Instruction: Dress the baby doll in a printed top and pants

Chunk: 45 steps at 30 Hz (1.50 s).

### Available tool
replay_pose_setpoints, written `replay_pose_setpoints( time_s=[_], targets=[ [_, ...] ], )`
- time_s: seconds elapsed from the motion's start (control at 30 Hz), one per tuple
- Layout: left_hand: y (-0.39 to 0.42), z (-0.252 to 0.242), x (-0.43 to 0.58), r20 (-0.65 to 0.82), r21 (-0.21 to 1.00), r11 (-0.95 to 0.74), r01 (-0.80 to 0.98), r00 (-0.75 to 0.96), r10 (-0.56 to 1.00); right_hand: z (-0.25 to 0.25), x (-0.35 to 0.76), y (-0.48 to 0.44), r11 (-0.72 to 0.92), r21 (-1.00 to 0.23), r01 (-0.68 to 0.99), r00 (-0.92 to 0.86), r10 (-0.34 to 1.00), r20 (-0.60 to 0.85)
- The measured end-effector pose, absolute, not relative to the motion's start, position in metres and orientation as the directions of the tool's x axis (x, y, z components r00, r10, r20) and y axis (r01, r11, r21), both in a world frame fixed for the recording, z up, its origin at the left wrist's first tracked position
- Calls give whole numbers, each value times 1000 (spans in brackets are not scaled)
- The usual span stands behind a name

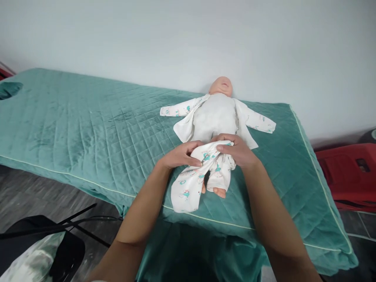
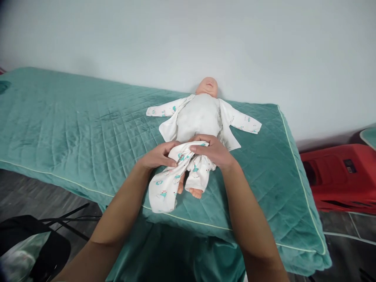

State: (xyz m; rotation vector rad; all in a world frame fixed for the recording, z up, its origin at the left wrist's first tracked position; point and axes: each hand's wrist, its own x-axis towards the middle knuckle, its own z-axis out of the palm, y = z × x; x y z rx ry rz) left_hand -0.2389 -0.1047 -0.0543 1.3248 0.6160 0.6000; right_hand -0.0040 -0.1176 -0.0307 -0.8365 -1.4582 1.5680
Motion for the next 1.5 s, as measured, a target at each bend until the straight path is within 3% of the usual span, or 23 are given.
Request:
replay_pose_setpoints(
  time_s=[0.17, 0.27, 0.4, 0.53, 0.73, 0.83, 0.97, 1.07, 1.13, 1.27, 1.37, 1.5],
  targets=[
    [-107, -57, -219, 34, 972, 72, -225, 435, 900, -29, -6, -116, -50, -997, -58, -368, 929, -26],
    [-103, -58, -206, 67, 933, 26, -358, 245, 967, -22, -11, -114, 23, -996, 89, -352, 936, -10],
    [-98, -61, -200, 64, 932, -1, -363, 159, 985, -12, -20, -116, 146, -947, 287, -466, 885, -5],
    [-101, -64, -206, 47, 953, 24, -302, 226, 973, -12, -23, -120, 56, -940, 336, -530, 837, -139],
    [-111, -57, -218, 97, 992, -42, -122, 479, 873, -29, -18, -117, -60, -998, -4, -259, 964, -56],
    [-113, -58, -220, -14, 996, 64, -65, 587, 810, -30, -16, -115, -43, -999, 1, -232, 972, -42],
    [-113, -67, -218, -32, 939, 188, -287, 474, 880, -17, -16, -119, 77, -987, 138, -438, 899, 9],
    [-113, -71, -215, -17, 886, 188, -423, 377, 926, -10, -18, -122, 115, -955, 273, -596, 800, -74],
    [-113, -71, -214, -15, 877, 186, -444, 360, 933, -10, -19, -124, 76, -949, 307, -578, 807, -122],
    [-114, -67, -216, -18, 911, 177, -373, 392, 920, -23, -22, -122, -54, -994, 95, -374, 924, -86],
    [-112, -62, -220, 28, 968, 105, -226, 516, 856, -30, -23, -119, -100, -993, -60, -262, 962, -81],
    [-109, -58, -224, 8, 996, 54, -78, 631, 776, -29, -25, -118, -109, -988, -109, -203, 976, -85]
  ],
)
